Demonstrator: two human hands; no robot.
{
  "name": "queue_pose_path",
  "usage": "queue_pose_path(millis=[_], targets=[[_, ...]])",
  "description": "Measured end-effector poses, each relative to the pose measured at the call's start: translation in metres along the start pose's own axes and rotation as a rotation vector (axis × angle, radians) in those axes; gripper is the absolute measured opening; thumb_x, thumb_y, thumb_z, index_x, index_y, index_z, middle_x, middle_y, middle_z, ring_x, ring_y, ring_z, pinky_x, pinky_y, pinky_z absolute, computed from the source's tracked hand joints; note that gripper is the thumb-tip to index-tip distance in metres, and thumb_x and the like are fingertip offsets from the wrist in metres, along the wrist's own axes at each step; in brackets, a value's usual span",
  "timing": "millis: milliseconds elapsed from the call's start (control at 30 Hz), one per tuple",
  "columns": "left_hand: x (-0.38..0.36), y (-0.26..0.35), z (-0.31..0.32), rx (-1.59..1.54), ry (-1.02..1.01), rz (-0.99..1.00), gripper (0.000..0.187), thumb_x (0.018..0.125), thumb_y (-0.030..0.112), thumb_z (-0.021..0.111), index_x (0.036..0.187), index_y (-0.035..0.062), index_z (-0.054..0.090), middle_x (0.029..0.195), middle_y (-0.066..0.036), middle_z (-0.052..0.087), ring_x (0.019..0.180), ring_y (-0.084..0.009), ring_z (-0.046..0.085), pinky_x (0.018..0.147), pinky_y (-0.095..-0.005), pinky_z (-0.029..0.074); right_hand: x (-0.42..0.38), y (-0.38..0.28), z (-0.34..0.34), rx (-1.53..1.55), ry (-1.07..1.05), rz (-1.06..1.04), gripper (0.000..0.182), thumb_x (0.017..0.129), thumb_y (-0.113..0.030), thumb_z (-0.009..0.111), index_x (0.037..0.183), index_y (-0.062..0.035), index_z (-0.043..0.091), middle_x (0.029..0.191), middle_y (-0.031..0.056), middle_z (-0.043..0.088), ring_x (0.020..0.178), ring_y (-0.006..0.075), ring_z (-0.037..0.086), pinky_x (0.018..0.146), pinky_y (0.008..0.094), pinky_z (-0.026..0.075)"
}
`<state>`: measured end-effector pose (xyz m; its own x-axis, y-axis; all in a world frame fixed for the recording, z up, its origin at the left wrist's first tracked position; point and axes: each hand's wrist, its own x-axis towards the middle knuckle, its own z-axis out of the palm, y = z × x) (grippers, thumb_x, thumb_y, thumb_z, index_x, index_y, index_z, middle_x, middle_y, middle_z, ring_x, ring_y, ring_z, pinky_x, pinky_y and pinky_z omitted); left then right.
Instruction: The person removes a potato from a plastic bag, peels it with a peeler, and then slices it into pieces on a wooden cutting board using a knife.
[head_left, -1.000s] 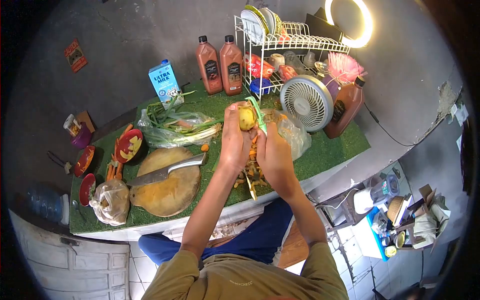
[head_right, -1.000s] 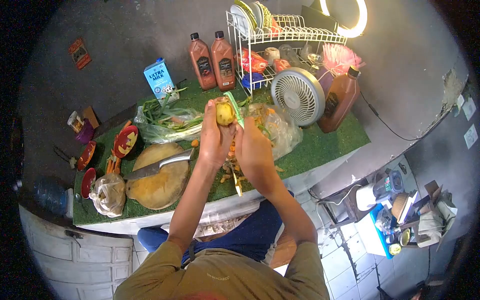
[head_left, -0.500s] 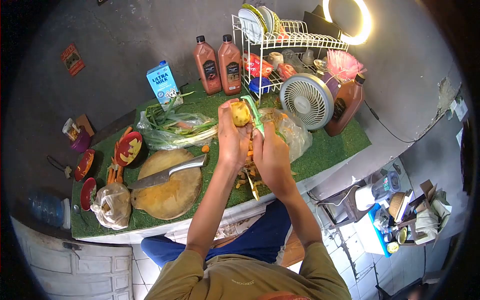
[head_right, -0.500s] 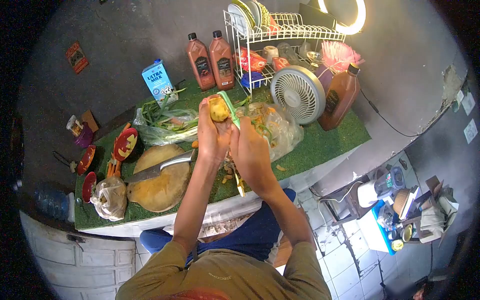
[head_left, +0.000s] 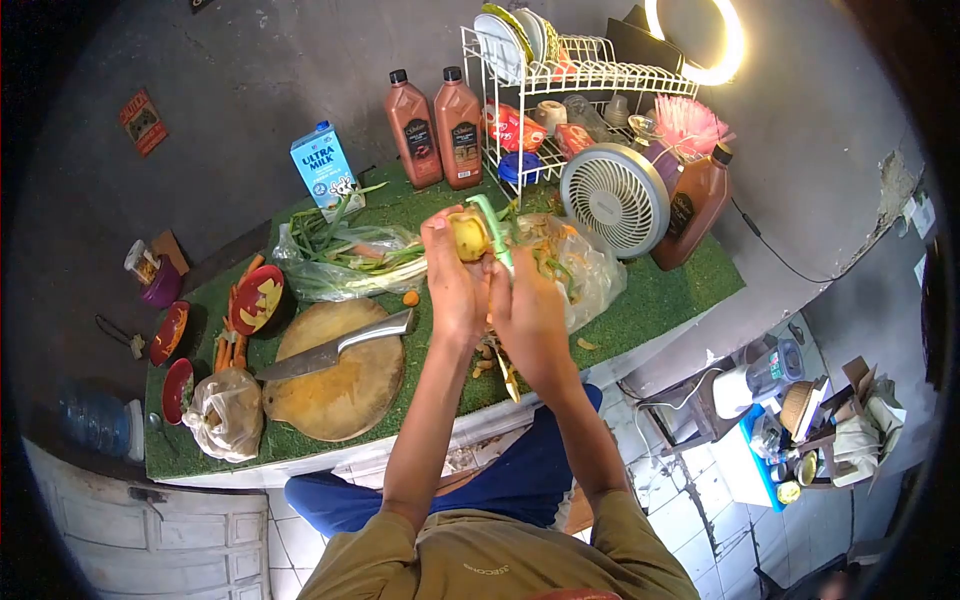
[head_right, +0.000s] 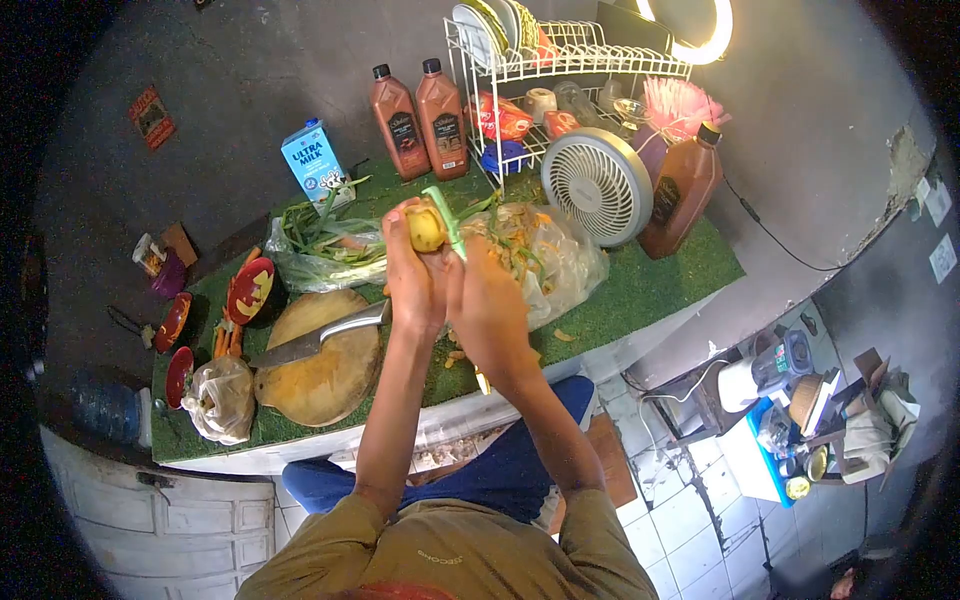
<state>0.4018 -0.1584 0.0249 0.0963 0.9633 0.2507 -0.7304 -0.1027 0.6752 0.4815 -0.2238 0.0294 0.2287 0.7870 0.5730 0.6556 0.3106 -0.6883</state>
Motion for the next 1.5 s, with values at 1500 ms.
queue_pose_path(millis=[1500], targets=[[-0.003, 0.016, 0.011, 0.029, 0.038, -0.427, 0.037, 0.103, 0.036, 0.033, 0.098, 0.0070, 0.055, 0.064, -0.010, 0.057, 0.041, -0.0060, 0.031, 0.037, -0.0207, 0.023, 0.032, 0.061, -0.070, -0.300, -0.104, -0.478, 0.020, 0.089, -0.023, 0.066, 0.082, -0.0074, 0.056, 0.070, 0.0092, 0.059, 0.056, 0.0291, 0.061, 0.050, 0.0401, 0.047]])
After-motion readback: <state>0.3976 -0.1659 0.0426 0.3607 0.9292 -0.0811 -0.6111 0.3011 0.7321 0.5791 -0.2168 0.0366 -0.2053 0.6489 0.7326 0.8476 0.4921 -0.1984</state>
